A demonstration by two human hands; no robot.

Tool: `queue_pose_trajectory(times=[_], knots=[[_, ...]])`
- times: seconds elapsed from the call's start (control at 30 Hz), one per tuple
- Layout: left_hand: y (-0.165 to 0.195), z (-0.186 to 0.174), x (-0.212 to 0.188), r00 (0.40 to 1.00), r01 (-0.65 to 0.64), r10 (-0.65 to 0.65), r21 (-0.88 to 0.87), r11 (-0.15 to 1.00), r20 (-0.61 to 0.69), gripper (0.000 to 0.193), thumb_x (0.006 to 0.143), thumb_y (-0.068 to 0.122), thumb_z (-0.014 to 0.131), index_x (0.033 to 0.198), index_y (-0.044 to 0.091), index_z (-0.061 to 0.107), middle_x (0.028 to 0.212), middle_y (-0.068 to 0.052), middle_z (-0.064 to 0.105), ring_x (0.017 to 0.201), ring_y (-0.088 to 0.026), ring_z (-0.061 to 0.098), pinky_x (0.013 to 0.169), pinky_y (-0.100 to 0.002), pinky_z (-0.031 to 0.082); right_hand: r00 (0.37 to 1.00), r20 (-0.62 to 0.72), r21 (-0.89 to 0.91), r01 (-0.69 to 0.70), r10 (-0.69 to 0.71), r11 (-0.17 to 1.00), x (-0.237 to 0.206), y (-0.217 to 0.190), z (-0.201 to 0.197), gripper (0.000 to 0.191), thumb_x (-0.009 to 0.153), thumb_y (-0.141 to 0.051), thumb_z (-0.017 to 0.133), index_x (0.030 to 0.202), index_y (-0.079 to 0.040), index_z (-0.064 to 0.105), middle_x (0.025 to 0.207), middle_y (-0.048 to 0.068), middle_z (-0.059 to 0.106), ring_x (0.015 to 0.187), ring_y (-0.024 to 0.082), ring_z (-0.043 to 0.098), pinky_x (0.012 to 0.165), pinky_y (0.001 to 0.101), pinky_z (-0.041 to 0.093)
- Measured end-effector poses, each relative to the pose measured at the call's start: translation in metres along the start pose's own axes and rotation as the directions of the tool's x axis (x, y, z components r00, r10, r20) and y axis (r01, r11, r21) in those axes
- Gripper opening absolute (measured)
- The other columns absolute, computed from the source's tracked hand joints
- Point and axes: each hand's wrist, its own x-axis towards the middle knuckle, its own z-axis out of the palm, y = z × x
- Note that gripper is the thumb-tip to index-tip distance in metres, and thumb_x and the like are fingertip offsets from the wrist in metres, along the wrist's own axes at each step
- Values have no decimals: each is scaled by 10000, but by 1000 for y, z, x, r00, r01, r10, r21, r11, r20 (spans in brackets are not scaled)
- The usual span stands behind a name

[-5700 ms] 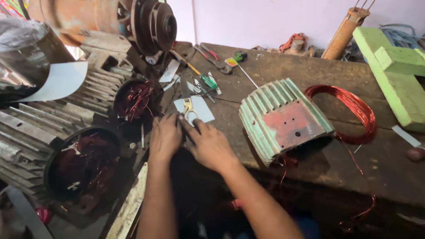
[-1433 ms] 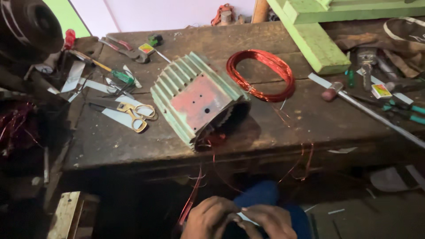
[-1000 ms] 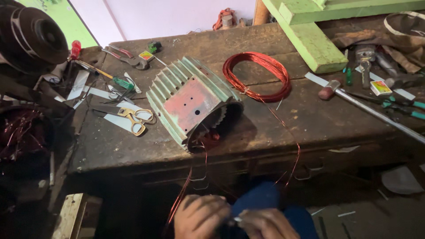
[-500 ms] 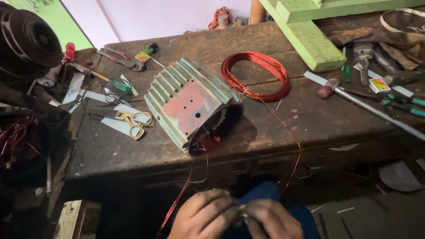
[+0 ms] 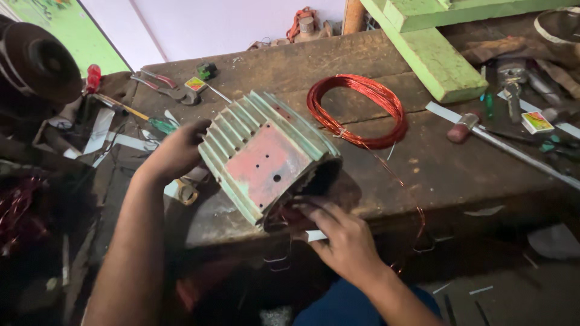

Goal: The person winds copper wire around a motor stator, inserts white insulating material between layers, and uses a hammer to compact the windings. The person repeats this process across multiple slots in the stator.

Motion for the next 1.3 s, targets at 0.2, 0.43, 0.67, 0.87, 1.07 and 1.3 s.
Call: queue_pose_trajectory(times=[0.2,0.43,0.67,0.87,1.07,1.3], knots=[[-65,4,73,888,-220,274,-181,959,369,611,816,85,768,1385,-10,564,1232,-135,685,1031,-150,645,854,-349,573,998,62,57,-17,13,998,0,16,4,512,737,-212,826,1214,-68,712,1154,139,711,958,330,735,780,408,592],[-80,31,102,977,-74,110,-194,978,183,314,950,196,659,1159,-19,754,1026,-115,769,880,-169,675,768,-383,580,989,-39,-244,130,-143,961,-3,21,20,502,662,-127,765,1156,-46,722,917,89,672,788,286,687,683,414,550],[-113,27,114,919,-134,121,9,991,374,316,894,190,690,1169,42,736,1045,-49,754,900,-130,674,792,-337,574,956,-113,-360,213,-269,908,-12,42,37,158,691,-38,692,826,-47,610,842,130,616,652,292,630,580,420,510],[-151,41,116,893,-89,219,-323,942,394,368,881,130,711,1233,23,713,1126,-50,739,973,-135,652,830,-339,581,972,-171,-334,100,-164,937,-14,17,26,308,766,-30,711,1056,-19,607,1000,176,622,819,355,669,716,445,555],[-126,46,101,902,-152,287,-384,911,323,456,859,132,719,1306,57,663,1180,-41,713,1020,-128,650,869,-331,578,964,-162,-130,-234,212,963,-7,-33,-41,513,924,-163,649,1401,2,556,1158,215,609,991,386,669,835,453,547],[-98,44,85,923,-71,219,-421,904,315,492,859,139,730,1338,55,655,1180,-47,722,1013,-138,665,859,-344,585,925,-86,-101,-378,371,920,39,-32,-31,204,804,-168,778,923,-21,701,888,150,704,845,361,711,735,440,539]])
